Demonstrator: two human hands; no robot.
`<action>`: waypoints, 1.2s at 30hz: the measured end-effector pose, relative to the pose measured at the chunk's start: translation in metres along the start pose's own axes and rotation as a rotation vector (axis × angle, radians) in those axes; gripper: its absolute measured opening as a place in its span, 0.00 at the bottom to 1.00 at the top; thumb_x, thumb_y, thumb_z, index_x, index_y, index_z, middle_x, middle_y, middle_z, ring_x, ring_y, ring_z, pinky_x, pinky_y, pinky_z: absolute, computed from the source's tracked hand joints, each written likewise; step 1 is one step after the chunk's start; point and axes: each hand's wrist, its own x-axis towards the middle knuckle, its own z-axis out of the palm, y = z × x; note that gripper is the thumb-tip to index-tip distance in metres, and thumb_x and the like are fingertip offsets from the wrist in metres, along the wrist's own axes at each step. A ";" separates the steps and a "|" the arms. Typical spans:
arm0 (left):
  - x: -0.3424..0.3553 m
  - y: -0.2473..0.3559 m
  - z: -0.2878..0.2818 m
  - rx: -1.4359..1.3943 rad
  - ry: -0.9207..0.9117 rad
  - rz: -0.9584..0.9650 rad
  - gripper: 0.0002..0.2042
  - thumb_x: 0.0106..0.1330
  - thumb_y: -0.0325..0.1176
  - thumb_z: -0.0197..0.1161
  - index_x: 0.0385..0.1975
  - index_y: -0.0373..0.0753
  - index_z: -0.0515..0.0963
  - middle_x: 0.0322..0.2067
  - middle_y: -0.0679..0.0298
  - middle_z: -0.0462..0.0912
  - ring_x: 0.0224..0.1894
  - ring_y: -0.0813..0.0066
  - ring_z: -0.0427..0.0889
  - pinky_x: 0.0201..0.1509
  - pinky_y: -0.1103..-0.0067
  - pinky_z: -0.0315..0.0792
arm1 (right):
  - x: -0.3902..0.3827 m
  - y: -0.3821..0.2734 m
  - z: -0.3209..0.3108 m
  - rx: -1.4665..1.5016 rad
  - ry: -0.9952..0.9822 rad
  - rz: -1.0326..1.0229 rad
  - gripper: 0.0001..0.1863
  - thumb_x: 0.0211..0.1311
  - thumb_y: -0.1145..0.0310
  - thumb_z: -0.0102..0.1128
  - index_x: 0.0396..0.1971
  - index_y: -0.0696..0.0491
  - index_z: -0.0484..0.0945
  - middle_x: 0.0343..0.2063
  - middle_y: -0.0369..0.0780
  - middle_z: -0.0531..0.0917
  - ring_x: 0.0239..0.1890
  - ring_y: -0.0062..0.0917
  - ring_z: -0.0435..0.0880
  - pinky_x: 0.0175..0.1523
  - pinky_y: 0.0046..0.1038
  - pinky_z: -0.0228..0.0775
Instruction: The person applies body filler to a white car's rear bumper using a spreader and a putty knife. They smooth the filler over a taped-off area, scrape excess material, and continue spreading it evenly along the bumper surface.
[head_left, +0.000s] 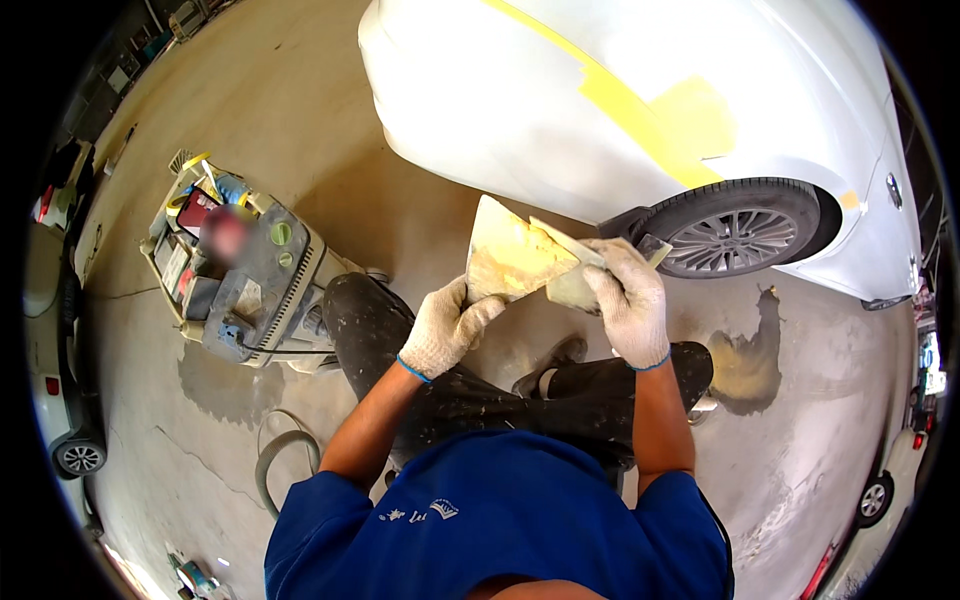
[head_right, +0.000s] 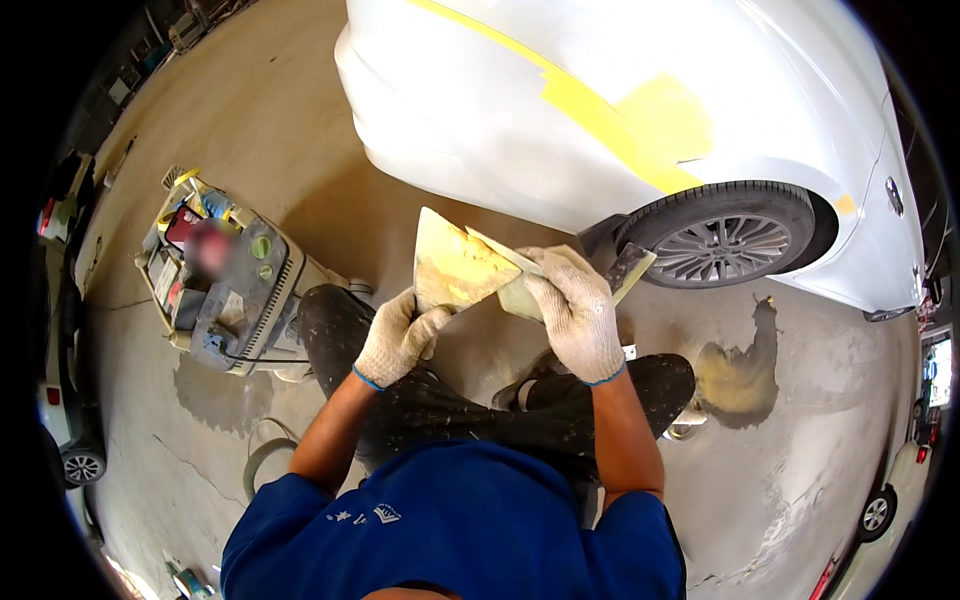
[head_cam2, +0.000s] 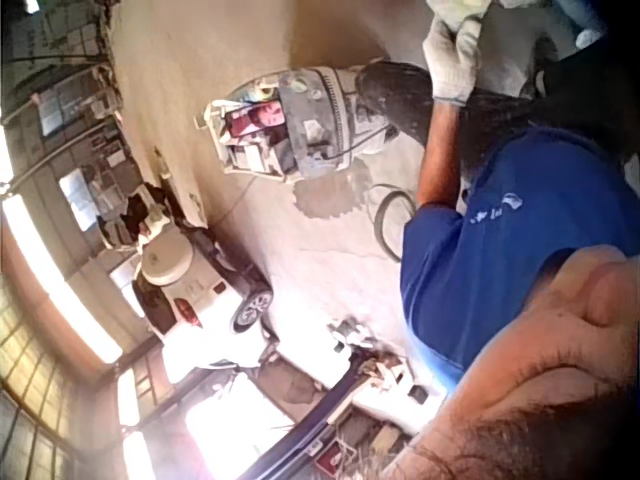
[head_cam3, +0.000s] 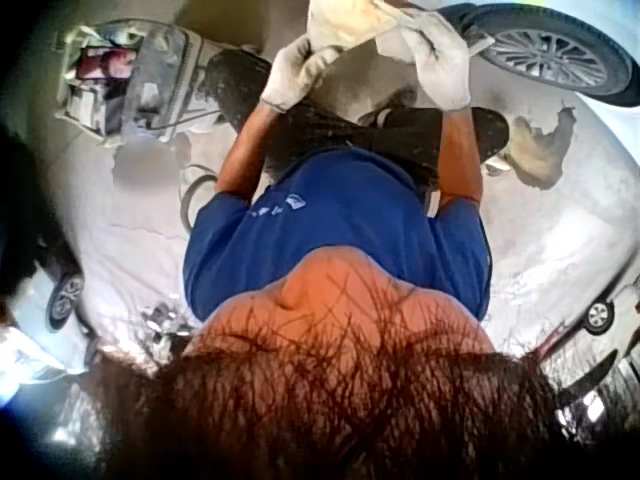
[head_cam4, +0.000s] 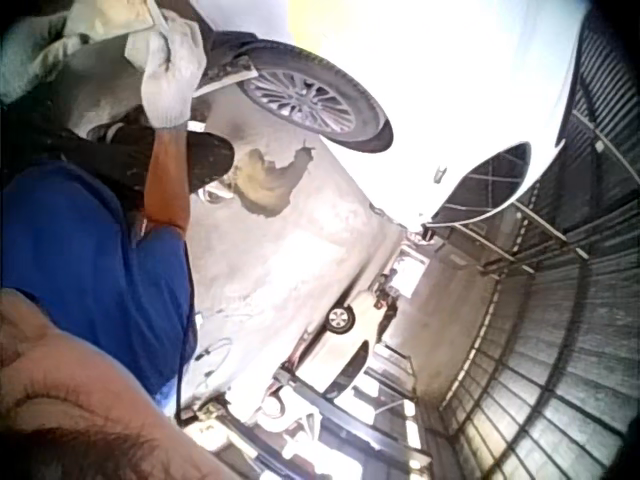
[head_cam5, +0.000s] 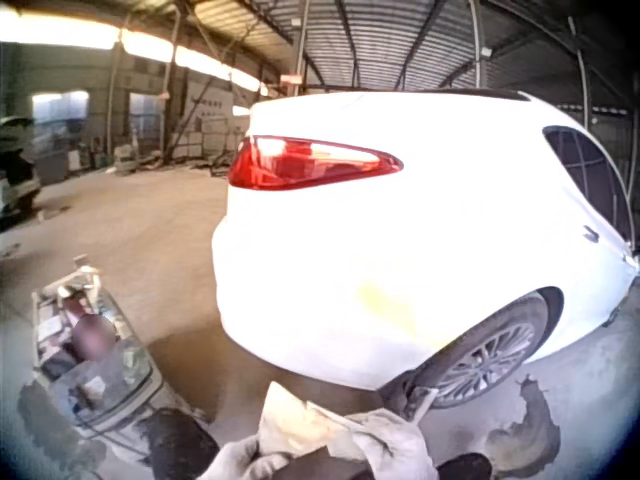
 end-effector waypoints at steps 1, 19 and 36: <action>0.001 0.000 0.001 -0.065 0.005 -0.003 0.20 0.70 0.45 0.65 0.46 0.31 0.76 0.19 0.70 0.74 0.18 0.85 0.71 0.23 0.83 0.66 | -0.002 0.008 -0.005 -0.062 -0.091 0.012 0.11 0.63 0.80 0.57 0.44 0.63 0.80 0.41 0.48 0.84 0.42 0.37 0.83 0.50 0.30 0.74; 0.015 -0.084 0.040 0.287 0.216 0.254 0.38 0.58 0.28 0.66 0.71 0.49 0.61 0.43 0.53 0.72 0.41 0.51 0.80 0.43 0.64 0.78 | -0.027 0.083 0.084 0.949 -0.036 0.849 0.24 0.68 0.61 0.50 0.60 0.57 0.67 0.53 0.44 0.75 0.56 0.33 0.76 0.57 0.36 0.73; 0.013 -0.094 0.058 0.213 0.201 0.087 0.43 0.53 0.22 0.62 0.72 0.49 0.54 0.45 0.52 0.75 0.44 0.46 0.81 0.46 0.60 0.79 | -0.003 0.073 0.109 0.803 0.118 0.832 0.20 0.68 0.63 0.51 0.55 0.58 0.71 0.46 0.42 0.75 0.50 0.30 0.76 0.53 0.33 0.72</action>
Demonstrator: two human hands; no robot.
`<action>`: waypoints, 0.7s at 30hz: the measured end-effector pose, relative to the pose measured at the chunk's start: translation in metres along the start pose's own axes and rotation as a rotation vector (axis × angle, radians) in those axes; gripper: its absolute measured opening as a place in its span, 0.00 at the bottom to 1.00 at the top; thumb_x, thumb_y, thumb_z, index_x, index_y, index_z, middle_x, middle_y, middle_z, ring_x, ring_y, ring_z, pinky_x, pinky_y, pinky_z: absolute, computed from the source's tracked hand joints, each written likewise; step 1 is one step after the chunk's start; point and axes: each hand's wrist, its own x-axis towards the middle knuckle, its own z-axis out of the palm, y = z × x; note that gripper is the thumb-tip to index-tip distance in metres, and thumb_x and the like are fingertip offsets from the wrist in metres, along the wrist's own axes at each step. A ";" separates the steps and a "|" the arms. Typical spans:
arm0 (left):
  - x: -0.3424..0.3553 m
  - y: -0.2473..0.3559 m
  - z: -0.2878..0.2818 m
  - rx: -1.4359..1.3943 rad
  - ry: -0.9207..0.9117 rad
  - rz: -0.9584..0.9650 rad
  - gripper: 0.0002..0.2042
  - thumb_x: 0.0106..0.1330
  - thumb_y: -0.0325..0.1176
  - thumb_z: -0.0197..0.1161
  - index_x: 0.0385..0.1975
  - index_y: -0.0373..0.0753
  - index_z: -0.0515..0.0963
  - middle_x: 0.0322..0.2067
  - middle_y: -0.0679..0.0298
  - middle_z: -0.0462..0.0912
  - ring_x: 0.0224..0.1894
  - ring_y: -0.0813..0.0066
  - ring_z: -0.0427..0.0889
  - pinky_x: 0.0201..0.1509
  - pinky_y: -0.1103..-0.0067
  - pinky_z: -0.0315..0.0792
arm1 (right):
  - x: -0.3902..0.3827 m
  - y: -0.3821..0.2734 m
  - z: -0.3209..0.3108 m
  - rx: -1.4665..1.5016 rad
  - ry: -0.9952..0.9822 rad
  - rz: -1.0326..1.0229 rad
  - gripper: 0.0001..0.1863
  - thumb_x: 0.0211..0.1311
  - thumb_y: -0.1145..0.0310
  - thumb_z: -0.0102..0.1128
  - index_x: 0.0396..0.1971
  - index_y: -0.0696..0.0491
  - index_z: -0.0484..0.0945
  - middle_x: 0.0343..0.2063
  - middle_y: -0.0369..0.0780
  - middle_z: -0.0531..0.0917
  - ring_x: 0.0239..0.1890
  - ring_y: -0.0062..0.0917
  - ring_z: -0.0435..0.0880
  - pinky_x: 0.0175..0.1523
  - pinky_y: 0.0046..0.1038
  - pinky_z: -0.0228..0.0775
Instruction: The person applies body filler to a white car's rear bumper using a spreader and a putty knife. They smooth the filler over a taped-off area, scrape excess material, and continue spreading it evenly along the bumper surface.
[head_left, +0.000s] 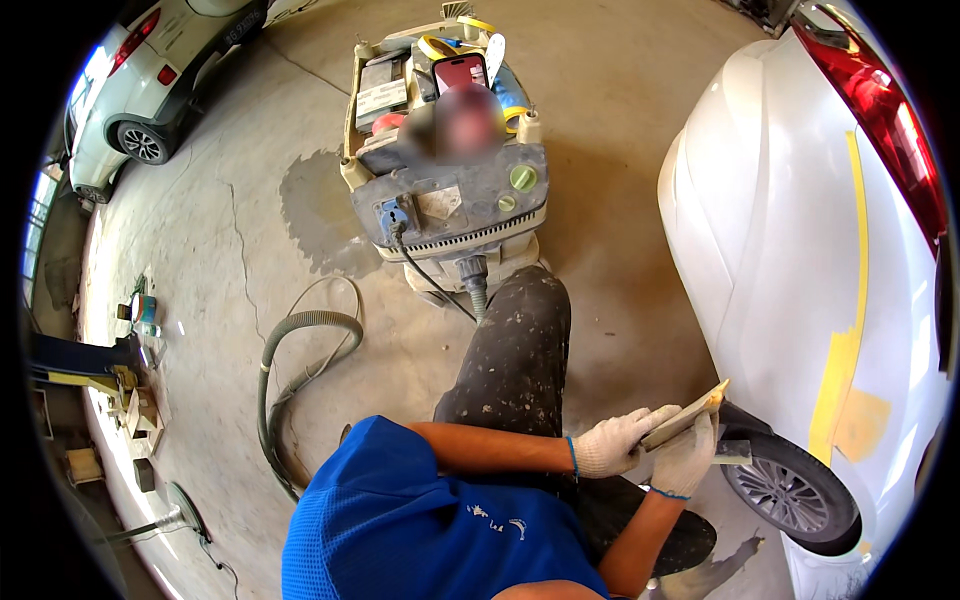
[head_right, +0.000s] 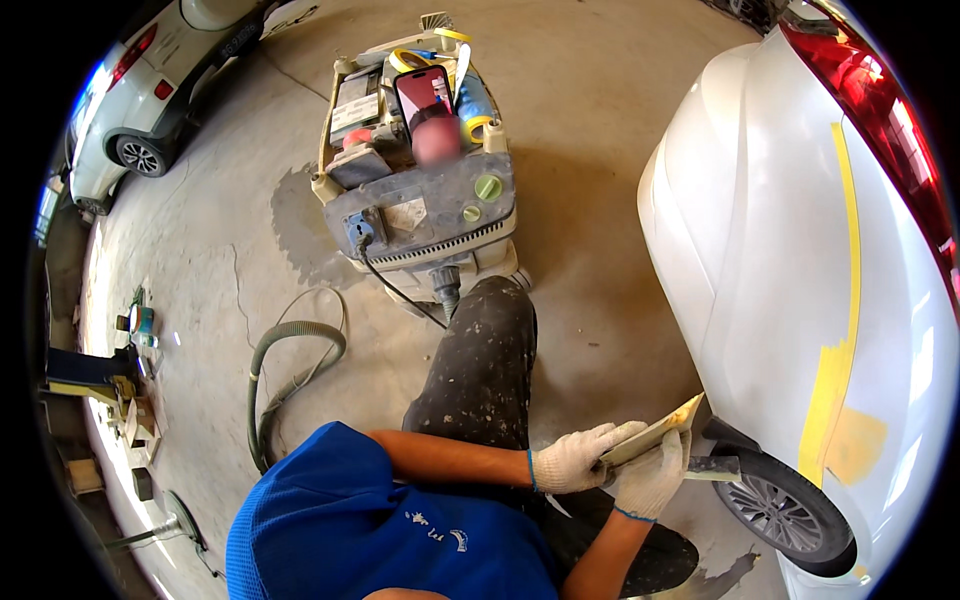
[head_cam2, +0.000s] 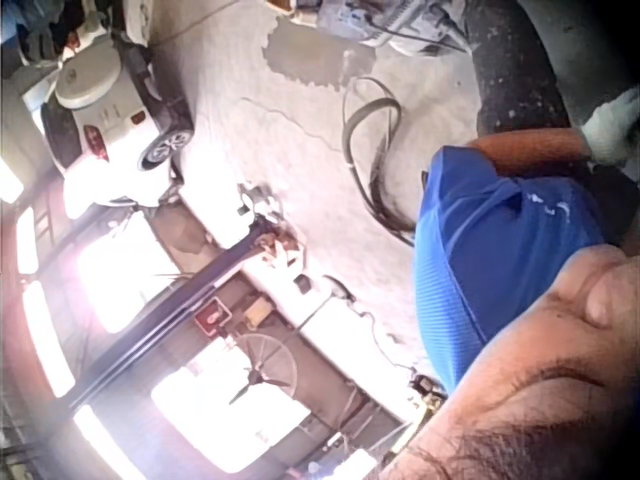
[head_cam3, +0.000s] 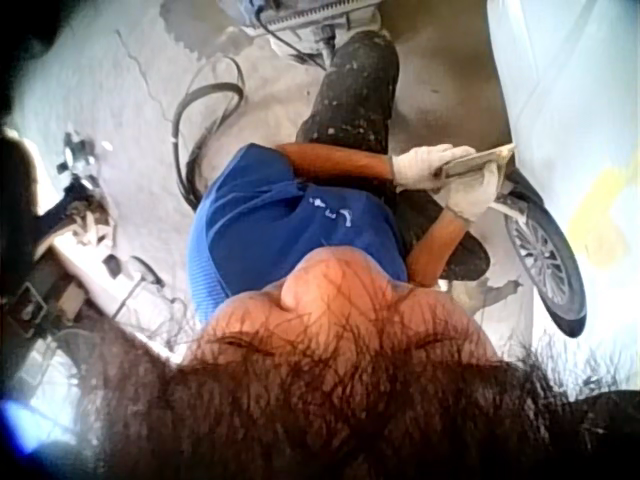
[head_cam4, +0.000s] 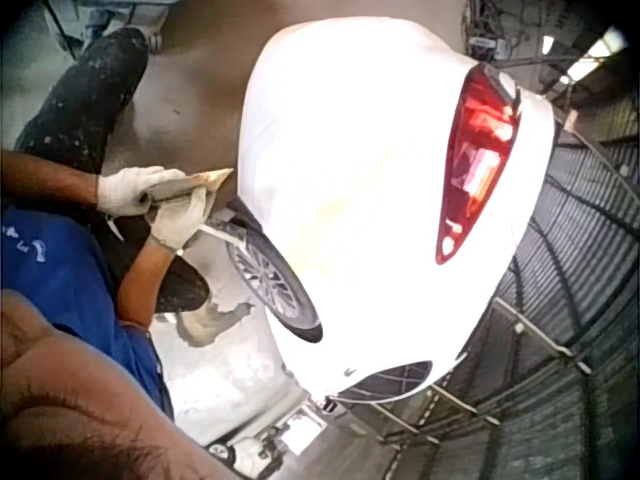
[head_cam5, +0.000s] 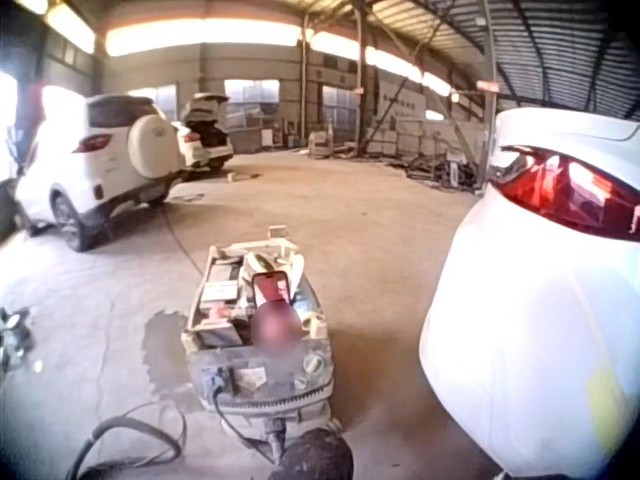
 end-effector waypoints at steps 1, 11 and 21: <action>-0.001 0.003 -0.002 -0.012 -0.020 -0.022 0.42 0.53 0.22 0.62 0.72 0.48 0.55 0.46 0.52 0.76 0.46 0.46 0.80 0.48 0.60 0.78 | -0.002 -0.001 0.002 -0.013 0.018 -0.028 0.21 0.68 0.63 0.51 0.56 0.58 0.71 0.47 0.42 0.75 0.51 0.30 0.76 0.54 0.32 0.71; 0.016 0.041 -0.053 -0.085 -0.029 -0.220 0.18 0.59 0.34 0.71 0.40 0.33 0.70 0.36 0.51 0.82 0.39 0.65 0.83 0.45 0.68 0.79 | -0.035 -0.064 -0.001 -0.297 0.083 -0.605 0.17 0.70 0.76 0.50 0.55 0.61 0.76 0.51 0.41 0.80 0.49 0.24 0.79 0.56 0.29 0.72; 0.012 0.072 -0.082 -0.038 -0.138 -0.025 0.22 0.63 0.37 0.72 0.51 0.30 0.77 0.39 0.58 0.88 0.41 0.83 0.82 0.47 0.77 0.77 | -0.048 -0.103 -0.006 -0.927 -0.151 -1.043 0.10 0.63 0.81 0.59 0.43 0.62 0.82 0.40 0.46 0.84 0.42 0.35 0.84 0.49 0.30 0.75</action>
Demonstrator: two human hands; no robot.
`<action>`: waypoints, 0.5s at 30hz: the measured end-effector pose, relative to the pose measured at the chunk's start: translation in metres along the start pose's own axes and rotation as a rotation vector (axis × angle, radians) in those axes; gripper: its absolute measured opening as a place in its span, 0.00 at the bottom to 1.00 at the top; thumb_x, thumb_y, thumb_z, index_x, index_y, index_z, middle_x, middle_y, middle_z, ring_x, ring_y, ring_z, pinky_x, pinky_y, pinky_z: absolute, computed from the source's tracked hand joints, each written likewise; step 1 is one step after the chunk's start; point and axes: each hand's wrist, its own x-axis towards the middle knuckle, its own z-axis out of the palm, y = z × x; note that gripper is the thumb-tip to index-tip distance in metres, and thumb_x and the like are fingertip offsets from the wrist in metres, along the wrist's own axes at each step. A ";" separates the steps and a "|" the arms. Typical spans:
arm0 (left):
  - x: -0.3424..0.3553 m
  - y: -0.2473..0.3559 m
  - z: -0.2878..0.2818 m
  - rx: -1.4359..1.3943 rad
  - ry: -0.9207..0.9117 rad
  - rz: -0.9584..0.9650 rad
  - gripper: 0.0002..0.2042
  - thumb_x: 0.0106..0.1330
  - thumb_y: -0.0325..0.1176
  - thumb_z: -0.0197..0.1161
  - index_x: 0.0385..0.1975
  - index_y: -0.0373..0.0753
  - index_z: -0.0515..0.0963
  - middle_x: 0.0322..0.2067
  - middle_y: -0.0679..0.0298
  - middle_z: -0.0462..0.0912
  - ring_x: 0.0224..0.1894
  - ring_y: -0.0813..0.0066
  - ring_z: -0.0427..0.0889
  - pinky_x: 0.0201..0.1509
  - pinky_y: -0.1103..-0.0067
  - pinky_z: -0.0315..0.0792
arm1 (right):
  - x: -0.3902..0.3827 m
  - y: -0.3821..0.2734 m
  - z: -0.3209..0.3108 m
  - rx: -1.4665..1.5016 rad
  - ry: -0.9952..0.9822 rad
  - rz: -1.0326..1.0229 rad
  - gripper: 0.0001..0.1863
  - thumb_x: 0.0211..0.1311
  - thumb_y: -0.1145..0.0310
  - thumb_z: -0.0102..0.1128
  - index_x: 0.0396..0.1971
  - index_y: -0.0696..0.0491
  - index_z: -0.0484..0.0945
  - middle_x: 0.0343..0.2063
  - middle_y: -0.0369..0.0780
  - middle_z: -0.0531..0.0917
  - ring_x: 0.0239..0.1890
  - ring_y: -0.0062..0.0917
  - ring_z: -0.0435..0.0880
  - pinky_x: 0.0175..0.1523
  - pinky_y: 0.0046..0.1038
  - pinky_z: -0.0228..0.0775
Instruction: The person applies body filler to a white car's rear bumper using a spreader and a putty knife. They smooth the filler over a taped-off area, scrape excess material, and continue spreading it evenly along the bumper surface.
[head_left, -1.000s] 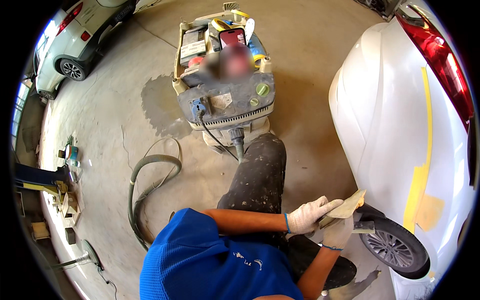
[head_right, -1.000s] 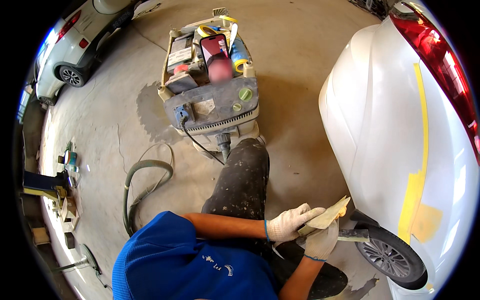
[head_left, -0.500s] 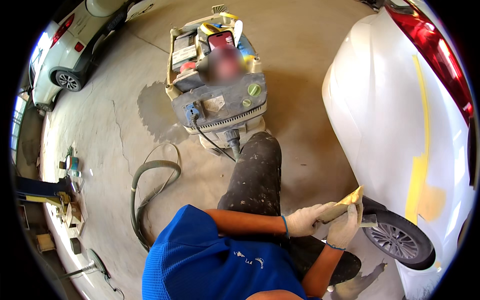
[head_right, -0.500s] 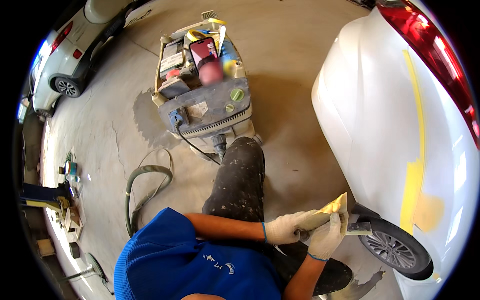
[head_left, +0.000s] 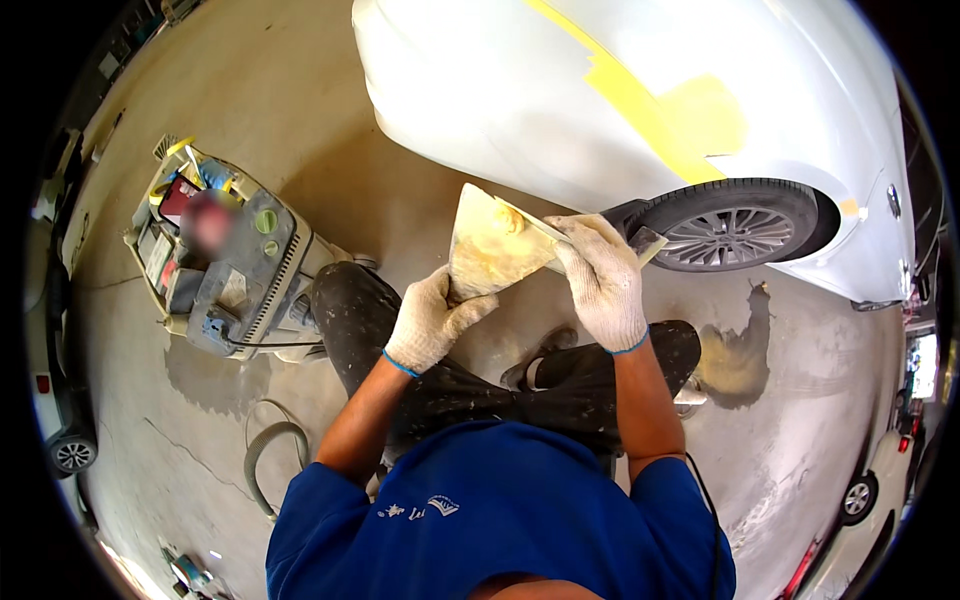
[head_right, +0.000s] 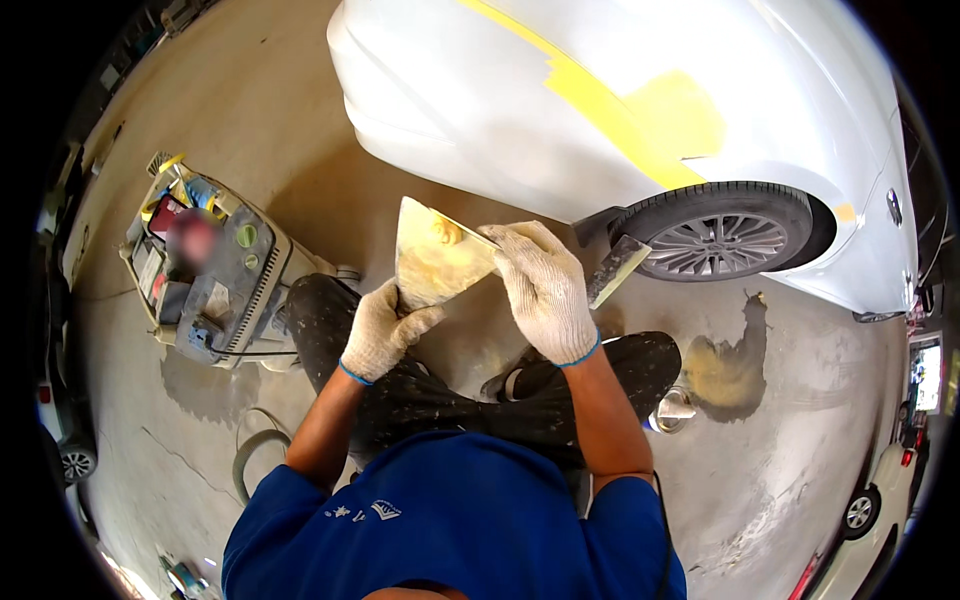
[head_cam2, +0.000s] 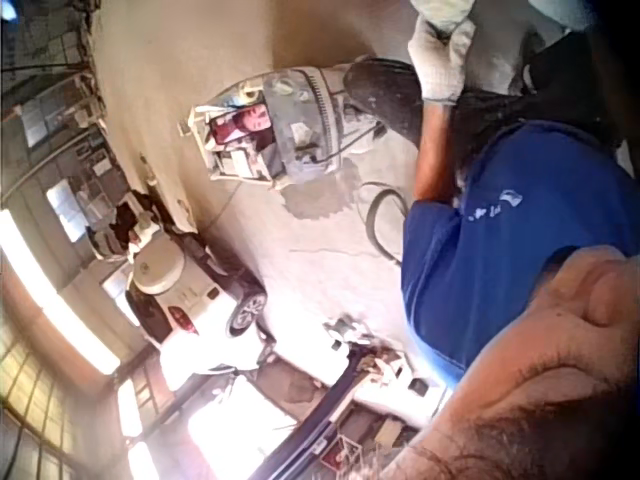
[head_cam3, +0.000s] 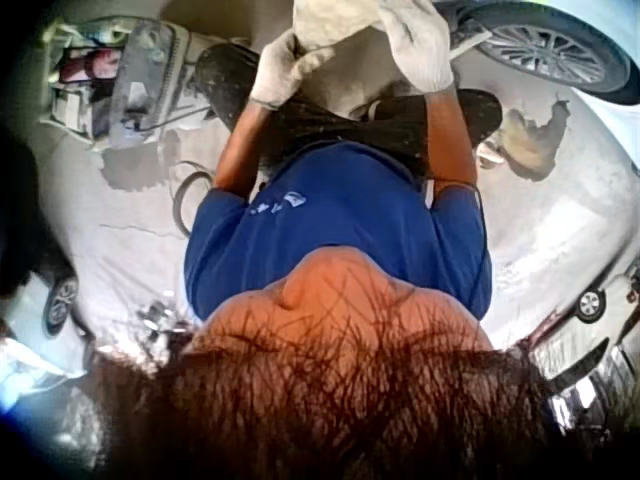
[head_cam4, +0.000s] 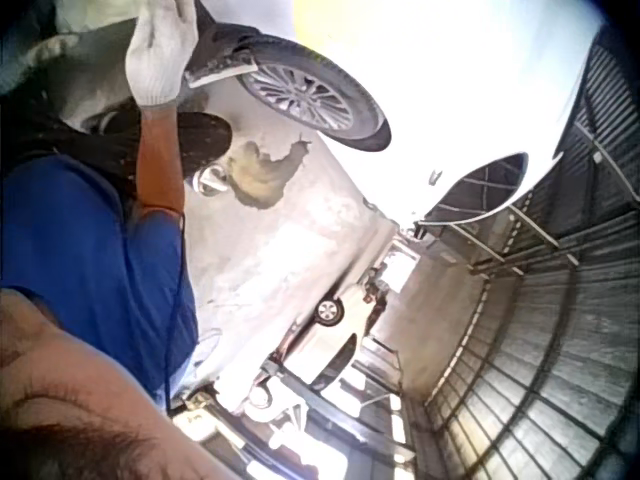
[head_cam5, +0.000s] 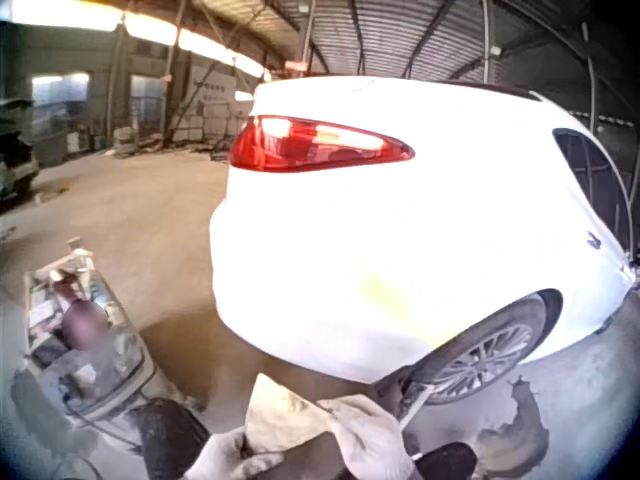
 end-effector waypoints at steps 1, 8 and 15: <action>-0.003 0.003 0.001 0.027 0.004 -0.002 0.21 0.64 0.37 0.72 0.50 0.30 0.77 0.38 0.58 0.88 0.40 0.83 0.82 0.47 0.77 0.77 | -0.006 0.004 -0.005 -0.007 -0.044 0.053 0.10 0.63 0.81 0.58 0.43 0.62 0.81 0.40 0.46 0.84 0.42 0.35 0.84 0.49 0.29 0.75; -0.006 0.008 0.011 -0.344 0.076 0.009 0.23 0.65 0.27 0.68 0.59 0.32 0.70 0.47 0.64 0.84 0.42 0.83 0.80 0.47 0.81 0.76 | -0.036 0.025 -0.009 0.684 0.496 0.542 0.12 0.64 0.80 0.54 0.45 0.61 0.81 0.42 0.37 0.83 0.44 0.22 0.80 0.53 0.25 0.72; 0.000 0.006 0.027 -0.335 0.010 0.138 0.26 0.62 0.18 0.64 0.60 0.35 0.67 0.45 0.69 0.82 0.36 0.92 0.77 0.39 0.89 0.72 | -0.034 0.014 0.043 1.142 0.610 0.724 0.09 0.63 0.79 0.57 0.43 0.60 0.81 0.38 0.35 0.83 0.40 0.18 0.80 0.50 0.23 0.73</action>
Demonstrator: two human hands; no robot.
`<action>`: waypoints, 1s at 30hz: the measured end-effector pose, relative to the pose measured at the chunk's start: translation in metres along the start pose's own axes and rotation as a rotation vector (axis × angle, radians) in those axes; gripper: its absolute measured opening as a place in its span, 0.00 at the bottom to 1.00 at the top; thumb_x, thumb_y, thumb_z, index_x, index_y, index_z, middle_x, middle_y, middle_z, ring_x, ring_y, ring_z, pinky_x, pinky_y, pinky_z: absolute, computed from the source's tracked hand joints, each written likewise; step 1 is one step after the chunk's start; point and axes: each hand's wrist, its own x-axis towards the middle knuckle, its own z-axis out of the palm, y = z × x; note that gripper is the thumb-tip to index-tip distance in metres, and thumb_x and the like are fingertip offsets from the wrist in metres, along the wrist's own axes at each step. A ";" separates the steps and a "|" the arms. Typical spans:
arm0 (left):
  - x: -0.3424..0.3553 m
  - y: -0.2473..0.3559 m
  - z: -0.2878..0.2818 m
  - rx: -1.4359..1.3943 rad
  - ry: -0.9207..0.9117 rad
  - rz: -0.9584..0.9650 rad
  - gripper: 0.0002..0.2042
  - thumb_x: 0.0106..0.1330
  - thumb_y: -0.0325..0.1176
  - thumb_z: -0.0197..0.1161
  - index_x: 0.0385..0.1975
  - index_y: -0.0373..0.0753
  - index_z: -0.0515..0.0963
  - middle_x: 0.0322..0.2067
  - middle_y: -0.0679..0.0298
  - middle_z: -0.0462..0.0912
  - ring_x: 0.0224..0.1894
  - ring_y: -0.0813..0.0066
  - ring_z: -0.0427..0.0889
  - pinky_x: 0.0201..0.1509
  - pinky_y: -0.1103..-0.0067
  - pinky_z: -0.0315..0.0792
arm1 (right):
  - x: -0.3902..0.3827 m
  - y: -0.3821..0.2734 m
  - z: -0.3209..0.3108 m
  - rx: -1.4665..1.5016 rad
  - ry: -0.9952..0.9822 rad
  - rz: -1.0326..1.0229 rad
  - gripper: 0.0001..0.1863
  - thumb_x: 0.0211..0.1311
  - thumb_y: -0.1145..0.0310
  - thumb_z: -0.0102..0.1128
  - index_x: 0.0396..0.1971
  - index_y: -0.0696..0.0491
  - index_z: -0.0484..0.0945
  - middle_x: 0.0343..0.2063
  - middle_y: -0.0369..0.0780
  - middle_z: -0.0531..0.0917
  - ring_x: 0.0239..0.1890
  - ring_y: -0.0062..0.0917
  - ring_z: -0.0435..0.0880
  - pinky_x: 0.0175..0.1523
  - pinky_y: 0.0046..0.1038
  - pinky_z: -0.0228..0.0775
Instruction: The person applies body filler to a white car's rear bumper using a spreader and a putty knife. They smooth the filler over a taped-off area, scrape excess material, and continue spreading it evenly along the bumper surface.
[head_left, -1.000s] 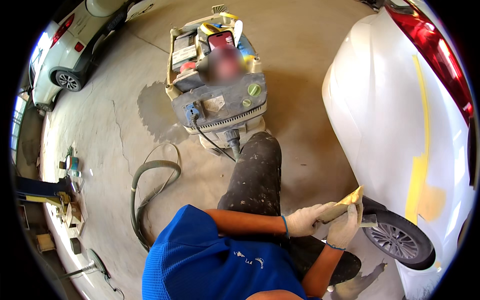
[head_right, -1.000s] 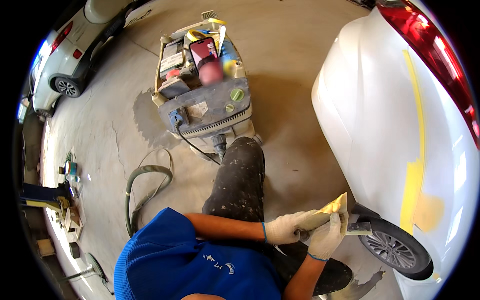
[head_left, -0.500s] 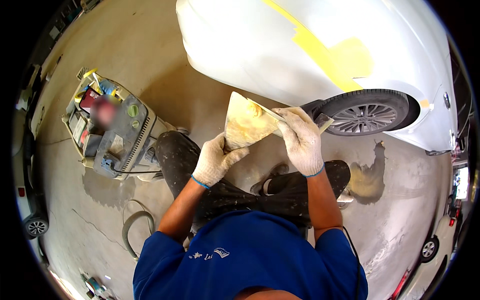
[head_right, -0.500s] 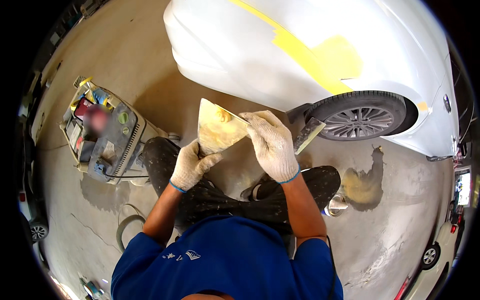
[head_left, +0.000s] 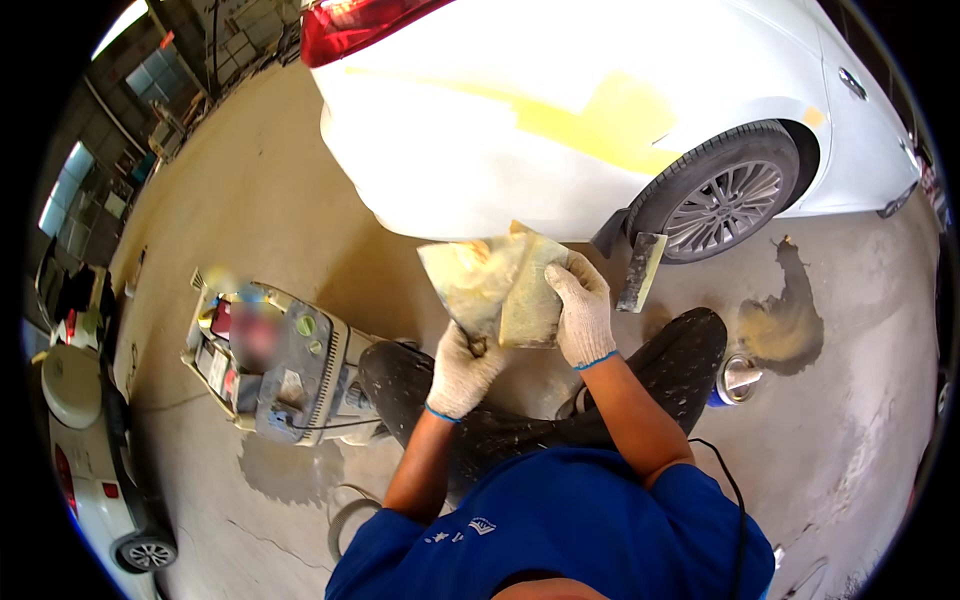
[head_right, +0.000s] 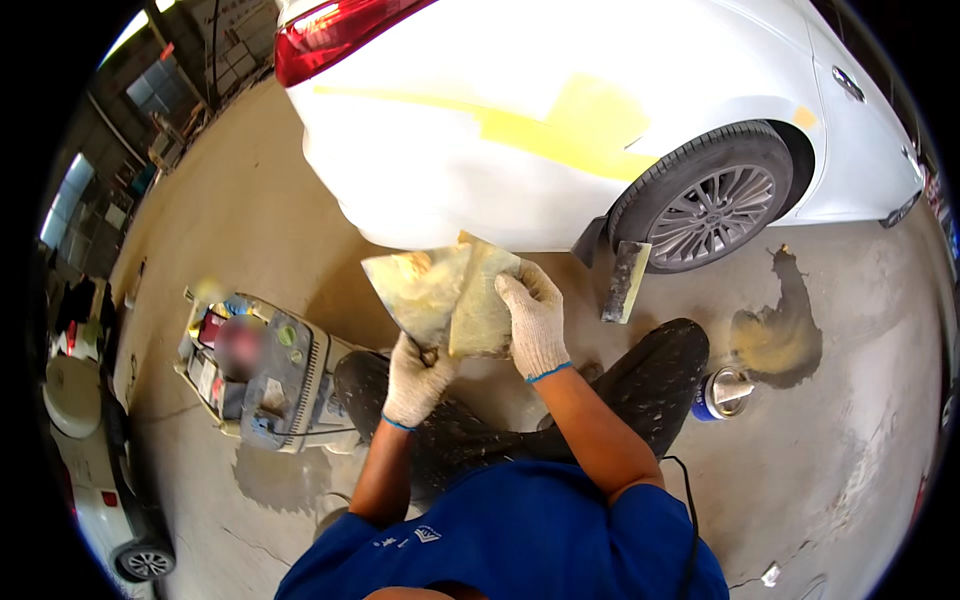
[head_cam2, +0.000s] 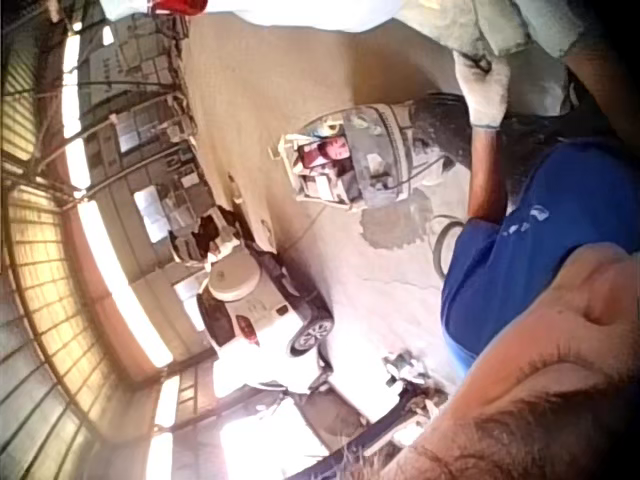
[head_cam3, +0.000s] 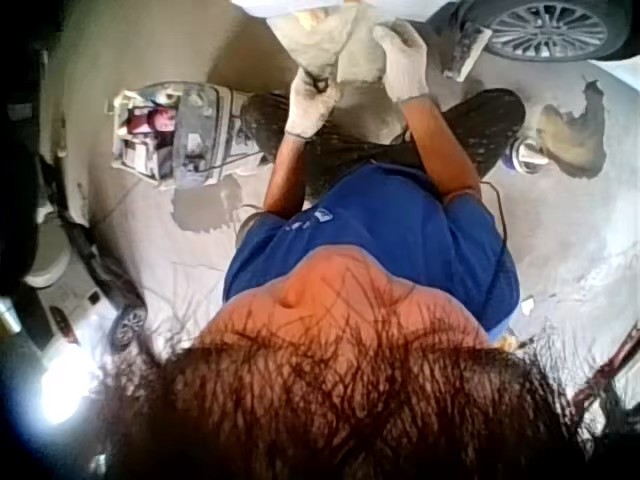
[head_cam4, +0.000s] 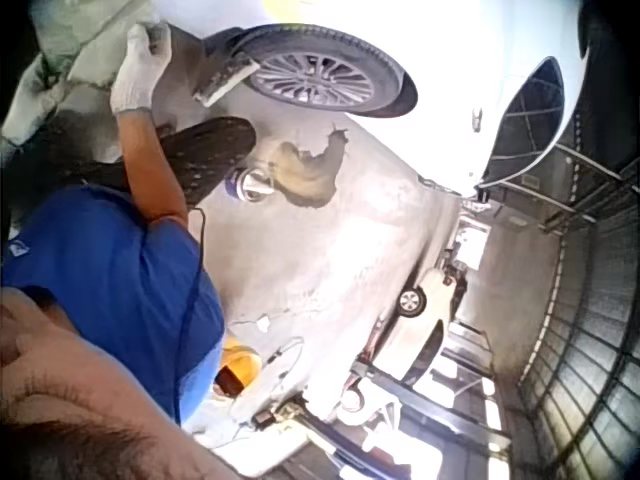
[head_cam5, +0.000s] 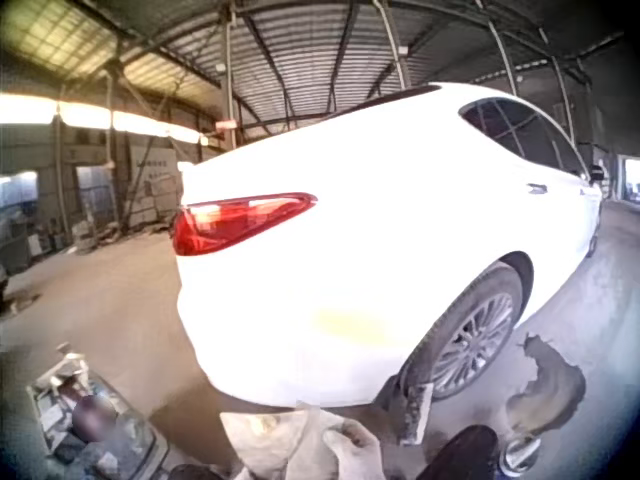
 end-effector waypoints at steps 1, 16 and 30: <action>-0.004 -0.004 0.000 0.115 -0.019 -0.024 0.26 0.63 0.18 0.63 0.61 0.35 0.66 0.45 0.69 0.81 0.36 0.92 0.77 0.39 0.89 0.73 | 0.001 -0.002 -0.002 -0.072 -0.003 -0.040 0.09 0.64 0.78 0.57 0.43 0.60 0.81 0.38 0.35 0.83 0.39 0.17 0.80 0.49 0.22 0.73; -0.007 0.002 0.019 0.116 0.065 0.028 0.21 0.65 0.21 0.60 0.58 0.31 0.68 0.39 0.70 0.81 0.33 0.93 0.74 0.38 0.88 0.72 | -0.005 -0.022 0.002 -0.191 -0.010 -0.250 0.10 0.66 0.77 0.57 0.45 0.61 0.80 0.38 0.34 0.83 0.40 0.15 0.78 0.50 0.22 0.71; -0.005 0.001 0.015 0.130 0.067 0.033 0.18 0.62 0.19 0.60 0.53 0.34 0.70 0.31 0.74 0.76 0.28 0.91 0.69 0.32 0.87 0.67 | -0.001 -0.024 -0.001 -0.268 -0.019 -0.298 0.11 0.65 0.78 0.56 0.46 0.60 0.80 0.38 0.34 0.83 0.40 0.15 0.79 0.48 0.21 0.71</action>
